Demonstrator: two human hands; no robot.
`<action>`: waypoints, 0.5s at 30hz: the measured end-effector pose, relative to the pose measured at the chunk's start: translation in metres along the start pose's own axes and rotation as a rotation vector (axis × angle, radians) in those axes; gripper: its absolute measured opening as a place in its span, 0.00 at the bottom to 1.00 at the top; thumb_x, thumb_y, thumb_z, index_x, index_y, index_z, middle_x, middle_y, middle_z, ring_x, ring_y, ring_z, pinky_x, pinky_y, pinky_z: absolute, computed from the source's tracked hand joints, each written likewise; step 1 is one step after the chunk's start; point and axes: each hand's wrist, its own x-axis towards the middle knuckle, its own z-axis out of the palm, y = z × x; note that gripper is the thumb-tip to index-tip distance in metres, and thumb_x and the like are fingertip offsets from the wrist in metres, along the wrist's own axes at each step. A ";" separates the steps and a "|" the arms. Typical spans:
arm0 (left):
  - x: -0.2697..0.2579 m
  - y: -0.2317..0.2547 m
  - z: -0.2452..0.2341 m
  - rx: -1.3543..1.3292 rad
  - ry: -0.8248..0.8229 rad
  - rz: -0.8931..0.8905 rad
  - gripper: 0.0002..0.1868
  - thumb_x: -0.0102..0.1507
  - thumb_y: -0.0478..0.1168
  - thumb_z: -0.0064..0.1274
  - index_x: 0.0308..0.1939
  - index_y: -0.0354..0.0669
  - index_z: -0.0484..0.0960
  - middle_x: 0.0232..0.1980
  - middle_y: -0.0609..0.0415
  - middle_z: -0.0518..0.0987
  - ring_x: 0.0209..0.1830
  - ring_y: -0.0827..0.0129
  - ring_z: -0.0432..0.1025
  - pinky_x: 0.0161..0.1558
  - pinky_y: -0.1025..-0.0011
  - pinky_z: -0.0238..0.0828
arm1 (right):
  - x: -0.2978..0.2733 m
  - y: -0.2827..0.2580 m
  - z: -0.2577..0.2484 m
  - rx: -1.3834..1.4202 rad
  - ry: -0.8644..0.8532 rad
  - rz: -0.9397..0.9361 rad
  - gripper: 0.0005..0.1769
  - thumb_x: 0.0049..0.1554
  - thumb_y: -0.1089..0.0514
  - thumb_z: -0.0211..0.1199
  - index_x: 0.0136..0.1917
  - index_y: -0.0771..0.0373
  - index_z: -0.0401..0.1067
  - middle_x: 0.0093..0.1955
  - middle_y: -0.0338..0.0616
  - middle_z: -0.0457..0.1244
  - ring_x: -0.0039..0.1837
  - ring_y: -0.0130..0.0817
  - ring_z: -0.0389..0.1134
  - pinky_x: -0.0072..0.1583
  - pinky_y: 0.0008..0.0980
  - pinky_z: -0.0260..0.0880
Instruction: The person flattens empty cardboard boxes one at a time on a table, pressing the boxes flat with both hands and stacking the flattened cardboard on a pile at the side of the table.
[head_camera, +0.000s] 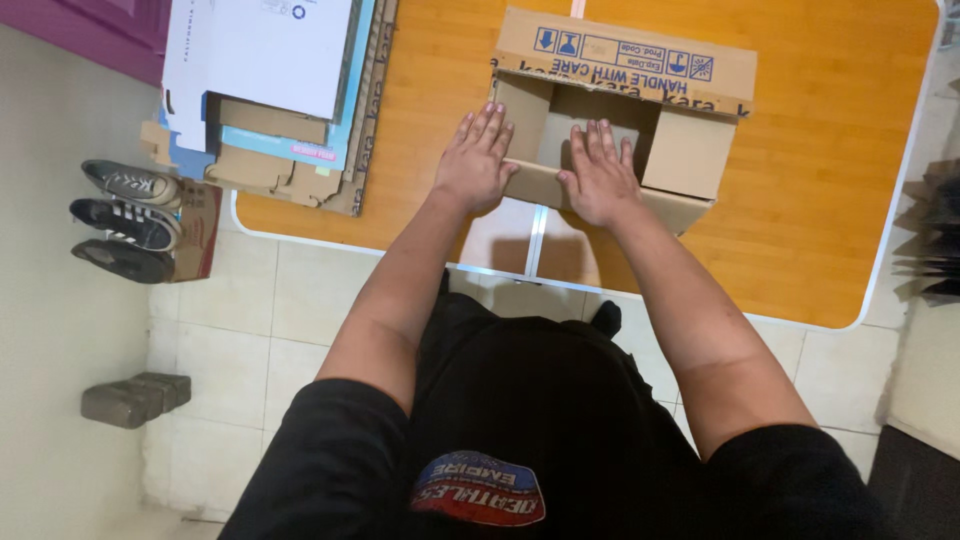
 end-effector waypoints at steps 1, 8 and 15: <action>0.000 0.001 0.002 -0.016 0.006 -0.014 0.36 0.72 0.57 0.32 0.78 0.39 0.58 0.84 0.46 0.45 0.85 0.59 0.35 0.80 0.58 0.26 | 0.001 0.001 0.001 0.000 0.005 -0.001 0.42 0.66 0.39 0.41 0.84 0.60 0.36 0.87 0.54 0.32 0.86 0.47 0.26 0.80 0.55 0.25; 0.003 0.003 0.002 -0.014 0.013 -0.035 0.37 0.71 0.57 0.35 0.78 0.39 0.57 0.84 0.47 0.44 0.84 0.58 0.34 0.79 0.58 0.27 | 0.004 0.002 0.003 0.022 0.032 -0.003 0.41 0.66 0.38 0.42 0.84 0.59 0.40 0.87 0.55 0.33 0.86 0.48 0.26 0.80 0.56 0.25; 0.003 0.007 -0.001 -0.040 -0.046 -0.082 0.39 0.68 0.56 0.38 0.79 0.39 0.54 0.84 0.46 0.41 0.84 0.59 0.33 0.79 0.59 0.29 | -0.004 -0.004 -0.003 0.042 0.004 0.015 0.42 0.65 0.37 0.43 0.84 0.56 0.40 0.87 0.53 0.34 0.86 0.46 0.27 0.80 0.57 0.26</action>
